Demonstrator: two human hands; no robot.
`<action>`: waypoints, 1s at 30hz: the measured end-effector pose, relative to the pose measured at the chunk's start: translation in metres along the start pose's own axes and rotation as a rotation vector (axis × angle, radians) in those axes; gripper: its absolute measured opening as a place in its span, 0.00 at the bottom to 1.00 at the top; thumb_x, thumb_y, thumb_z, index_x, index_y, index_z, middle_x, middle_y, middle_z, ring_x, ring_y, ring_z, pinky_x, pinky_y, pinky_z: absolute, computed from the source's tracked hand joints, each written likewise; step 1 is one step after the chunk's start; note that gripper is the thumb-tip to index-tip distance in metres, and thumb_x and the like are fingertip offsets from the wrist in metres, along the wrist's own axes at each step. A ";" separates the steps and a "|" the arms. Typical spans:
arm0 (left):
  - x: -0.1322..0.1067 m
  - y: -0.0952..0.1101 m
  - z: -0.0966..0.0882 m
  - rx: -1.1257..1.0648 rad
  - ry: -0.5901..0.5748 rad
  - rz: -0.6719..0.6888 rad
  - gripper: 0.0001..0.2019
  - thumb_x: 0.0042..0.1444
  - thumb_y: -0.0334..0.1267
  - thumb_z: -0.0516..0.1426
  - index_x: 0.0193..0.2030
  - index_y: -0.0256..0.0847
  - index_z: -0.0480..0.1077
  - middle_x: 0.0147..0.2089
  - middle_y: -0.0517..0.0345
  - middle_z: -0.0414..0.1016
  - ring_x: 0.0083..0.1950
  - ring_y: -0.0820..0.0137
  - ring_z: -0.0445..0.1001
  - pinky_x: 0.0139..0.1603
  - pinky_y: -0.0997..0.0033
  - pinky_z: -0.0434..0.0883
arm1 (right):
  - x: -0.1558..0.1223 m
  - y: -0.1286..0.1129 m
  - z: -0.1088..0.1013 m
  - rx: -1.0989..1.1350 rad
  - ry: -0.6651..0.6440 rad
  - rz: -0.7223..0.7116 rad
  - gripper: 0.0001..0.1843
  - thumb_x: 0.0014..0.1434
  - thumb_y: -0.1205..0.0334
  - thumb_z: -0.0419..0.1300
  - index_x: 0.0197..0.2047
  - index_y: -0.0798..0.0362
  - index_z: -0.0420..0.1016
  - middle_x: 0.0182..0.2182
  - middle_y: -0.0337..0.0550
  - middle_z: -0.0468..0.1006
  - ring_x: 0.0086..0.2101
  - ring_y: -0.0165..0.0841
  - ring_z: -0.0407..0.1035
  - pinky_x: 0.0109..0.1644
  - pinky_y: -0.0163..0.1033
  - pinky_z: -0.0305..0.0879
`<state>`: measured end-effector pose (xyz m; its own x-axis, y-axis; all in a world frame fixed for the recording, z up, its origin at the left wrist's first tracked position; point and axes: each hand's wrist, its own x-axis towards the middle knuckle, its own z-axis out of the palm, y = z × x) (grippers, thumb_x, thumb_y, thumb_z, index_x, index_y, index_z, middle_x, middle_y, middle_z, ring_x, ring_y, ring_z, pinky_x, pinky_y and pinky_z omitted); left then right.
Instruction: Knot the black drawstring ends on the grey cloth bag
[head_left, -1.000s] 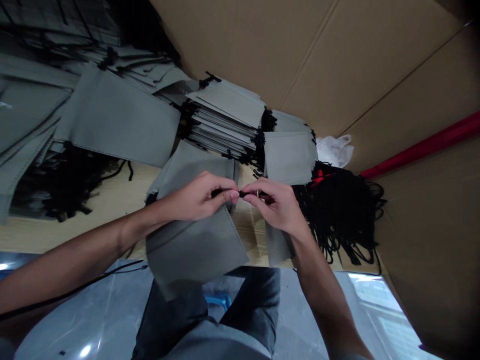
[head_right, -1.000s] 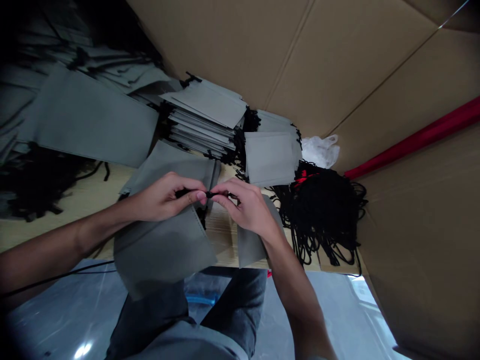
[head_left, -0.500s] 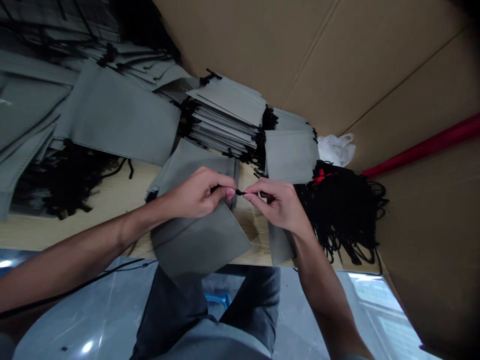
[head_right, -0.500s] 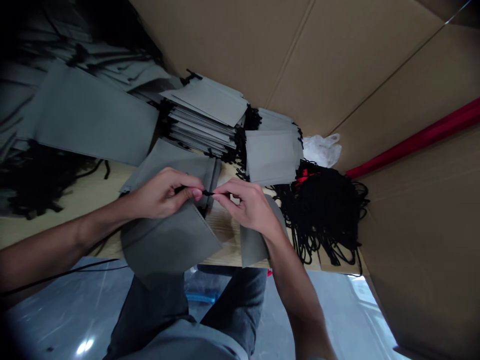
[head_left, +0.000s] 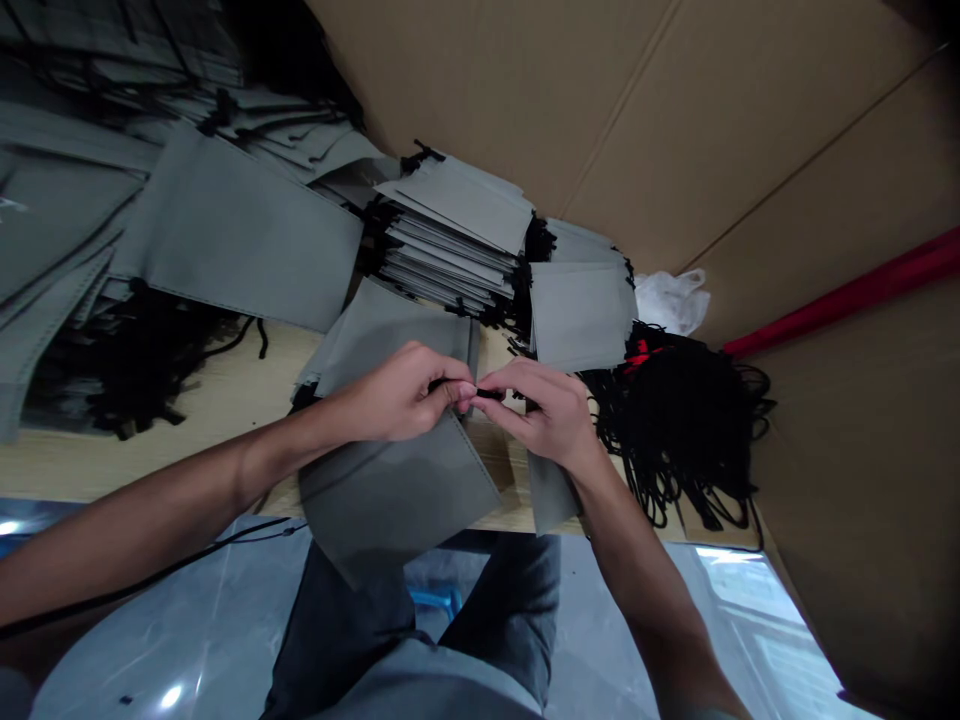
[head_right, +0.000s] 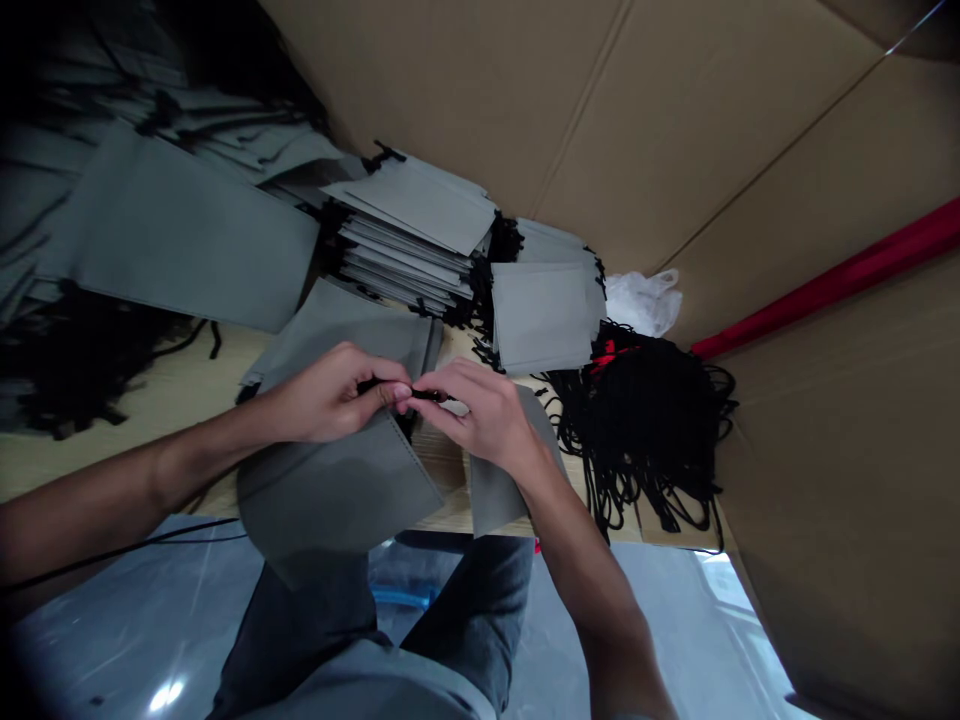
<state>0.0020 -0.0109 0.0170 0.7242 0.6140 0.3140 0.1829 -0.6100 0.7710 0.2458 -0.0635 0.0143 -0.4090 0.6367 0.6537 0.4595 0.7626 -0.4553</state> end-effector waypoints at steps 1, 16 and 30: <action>0.000 -0.001 0.000 -0.002 -0.001 0.001 0.16 0.73 0.38 0.56 0.36 0.39 0.82 0.29 0.61 0.83 0.27 0.75 0.74 0.30 0.77 0.65 | 0.000 0.000 0.000 -0.002 -0.004 0.001 0.03 0.75 0.59 0.74 0.48 0.47 0.88 0.39 0.40 0.91 0.37 0.33 0.84 0.45 0.39 0.82; -0.001 0.004 0.003 -0.050 0.045 -0.004 0.16 0.72 0.40 0.58 0.33 0.39 0.80 0.26 0.61 0.77 0.25 0.75 0.65 0.26 0.75 0.58 | -0.003 -0.003 -0.010 0.097 -0.098 0.253 0.06 0.74 0.54 0.72 0.46 0.46 0.87 0.39 0.39 0.89 0.34 0.32 0.79 0.40 0.38 0.77; 0.003 -0.009 0.005 -0.186 0.147 -0.093 0.18 0.73 0.52 0.64 0.58 0.40 0.81 0.39 0.52 0.90 0.33 0.67 0.83 0.33 0.73 0.72 | -0.009 0.016 -0.020 0.242 -0.078 0.396 0.12 0.84 0.61 0.54 0.61 0.46 0.78 0.54 0.49 0.90 0.48 0.37 0.86 0.54 0.46 0.83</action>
<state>0.0062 -0.0057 0.0078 0.6032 0.7376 0.3034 0.1093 -0.4532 0.8847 0.2728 -0.0590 0.0132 -0.3019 0.8835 0.3582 0.3992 0.4583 -0.7941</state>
